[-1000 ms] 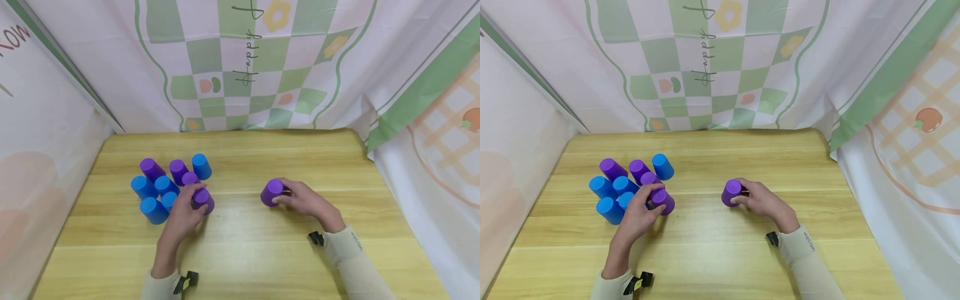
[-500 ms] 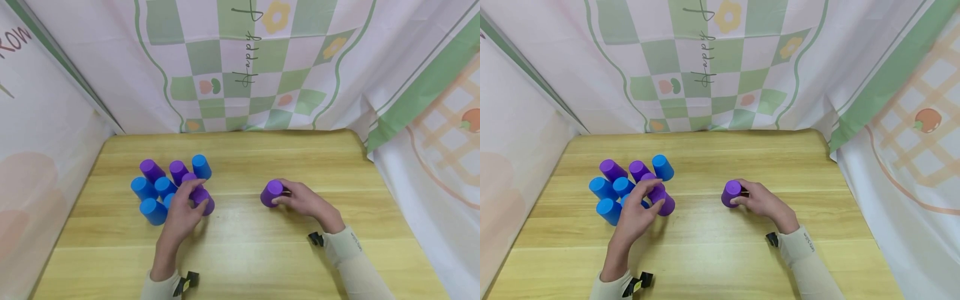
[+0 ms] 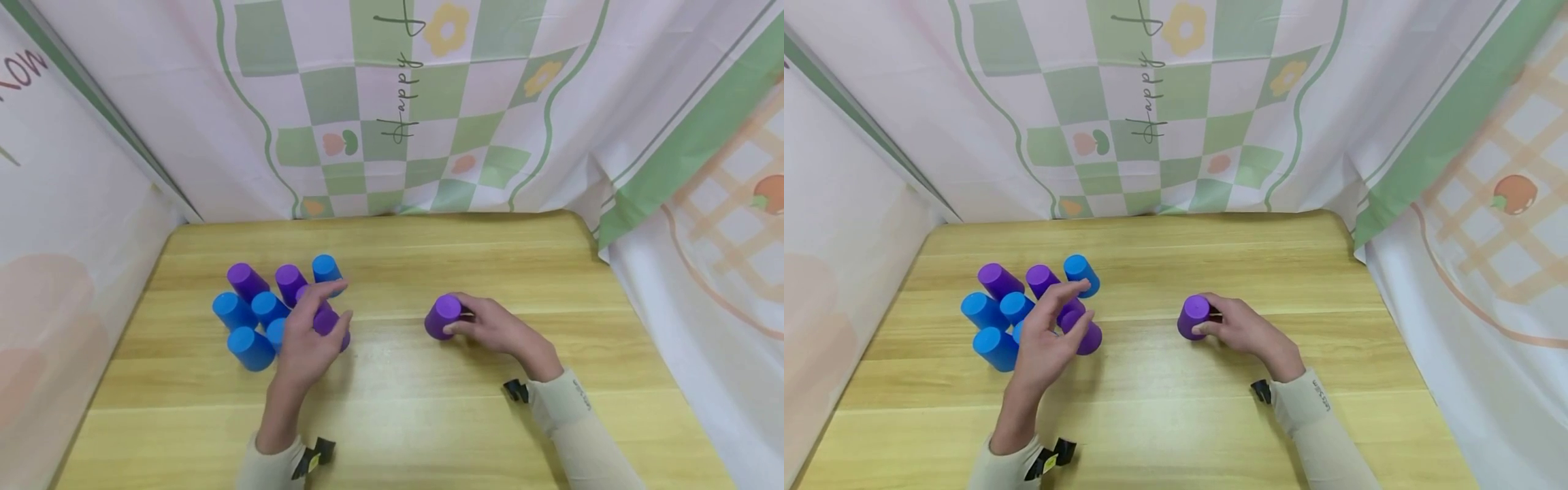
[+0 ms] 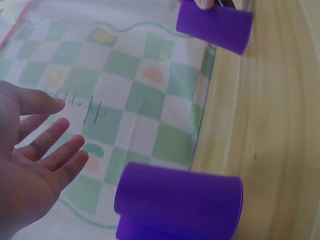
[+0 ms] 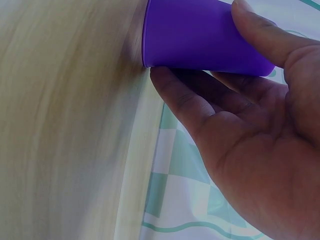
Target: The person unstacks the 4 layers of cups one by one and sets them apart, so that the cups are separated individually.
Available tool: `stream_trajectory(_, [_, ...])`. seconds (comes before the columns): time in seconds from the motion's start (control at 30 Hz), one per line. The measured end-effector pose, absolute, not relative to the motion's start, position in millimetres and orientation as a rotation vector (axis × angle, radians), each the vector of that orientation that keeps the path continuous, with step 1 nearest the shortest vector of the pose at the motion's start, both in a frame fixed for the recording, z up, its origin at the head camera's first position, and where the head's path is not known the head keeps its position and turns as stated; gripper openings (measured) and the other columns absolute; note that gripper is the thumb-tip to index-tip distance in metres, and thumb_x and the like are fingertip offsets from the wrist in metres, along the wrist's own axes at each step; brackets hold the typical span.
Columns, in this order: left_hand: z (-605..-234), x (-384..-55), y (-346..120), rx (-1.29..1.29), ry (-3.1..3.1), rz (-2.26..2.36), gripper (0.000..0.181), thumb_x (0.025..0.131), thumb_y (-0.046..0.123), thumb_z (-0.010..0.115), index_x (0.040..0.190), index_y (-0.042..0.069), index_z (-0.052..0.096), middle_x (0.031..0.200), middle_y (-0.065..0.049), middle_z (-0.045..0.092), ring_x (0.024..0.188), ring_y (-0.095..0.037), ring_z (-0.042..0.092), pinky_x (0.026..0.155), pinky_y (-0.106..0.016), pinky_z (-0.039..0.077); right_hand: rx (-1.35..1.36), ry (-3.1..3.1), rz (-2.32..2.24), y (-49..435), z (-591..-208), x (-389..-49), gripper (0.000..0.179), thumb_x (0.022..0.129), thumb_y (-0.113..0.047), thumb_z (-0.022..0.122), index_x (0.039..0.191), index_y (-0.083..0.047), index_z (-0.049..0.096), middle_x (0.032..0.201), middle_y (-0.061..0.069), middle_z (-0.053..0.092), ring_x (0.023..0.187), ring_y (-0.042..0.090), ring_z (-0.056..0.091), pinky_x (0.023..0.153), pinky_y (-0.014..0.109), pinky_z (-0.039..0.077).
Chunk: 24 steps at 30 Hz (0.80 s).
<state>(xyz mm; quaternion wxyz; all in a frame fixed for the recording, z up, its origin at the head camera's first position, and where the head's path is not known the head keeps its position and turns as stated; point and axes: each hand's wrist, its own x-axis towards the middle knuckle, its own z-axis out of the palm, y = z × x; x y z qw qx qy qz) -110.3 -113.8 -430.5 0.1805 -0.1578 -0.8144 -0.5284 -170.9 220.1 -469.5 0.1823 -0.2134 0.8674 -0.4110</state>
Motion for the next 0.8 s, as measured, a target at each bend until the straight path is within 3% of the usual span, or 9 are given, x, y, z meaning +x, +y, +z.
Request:
stream_trajectory(0.27, [-430.2, -113.4, -89.0, -0.531, -2.346, -1.574, 0.050, 0.089, 0.010, 0.072, 0.135, 0.018, 0.055, 0.133, 0.003, 0.058, 0.127, -0.013, 0.050, 0.106, -0.040, 0.046, -0.613, 2.449, -1.155, 219.7, -469.2, -171.2, 0.036, 0.090, -0.037, 0.069, 0.123, -0.026, 0.060, 0.115, -0.005, 0.067, 0.106, 0.014, 0.063, 0.094, 0.040, 0.051])
stream_trajectory(0.47, [-438.0, -118.7, -65.0, -0.571, -2.431, -1.612, 0.050, 0.091, 0.014, 0.070, 0.137, 0.022, 0.052, 0.133, 0.008, 0.056, 0.126, -0.012, 0.051, 0.105, -0.037, 0.047, -0.625, 2.450, -1.160, 219.2, -469.0, -172.4, 0.036, 0.090, -0.036, 0.069, 0.124, -0.026, 0.060, 0.116, -0.005, 0.067, 0.109, 0.015, 0.063, 0.096, 0.042, 0.052])
stream_trajectory(0.8, [-455.7, -133.6, -38.1, -0.751, -2.375, -1.635, 0.058, 0.082, -0.001, 0.075, 0.136, 0.009, 0.052, 0.131, 0.000, 0.057, 0.124, -0.015, 0.053, 0.107, -0.036, 0.045, -0.639, 2.459, -1.181, 216.2, -469.4, -174.9, 0.046, 0.089, -0.033, 0.072, 0.130, -0.018, 0.057, 0.120, 0.002, 0.066, 0.113, 0.022, 0.063, 0.098, 0.044, 0.052])
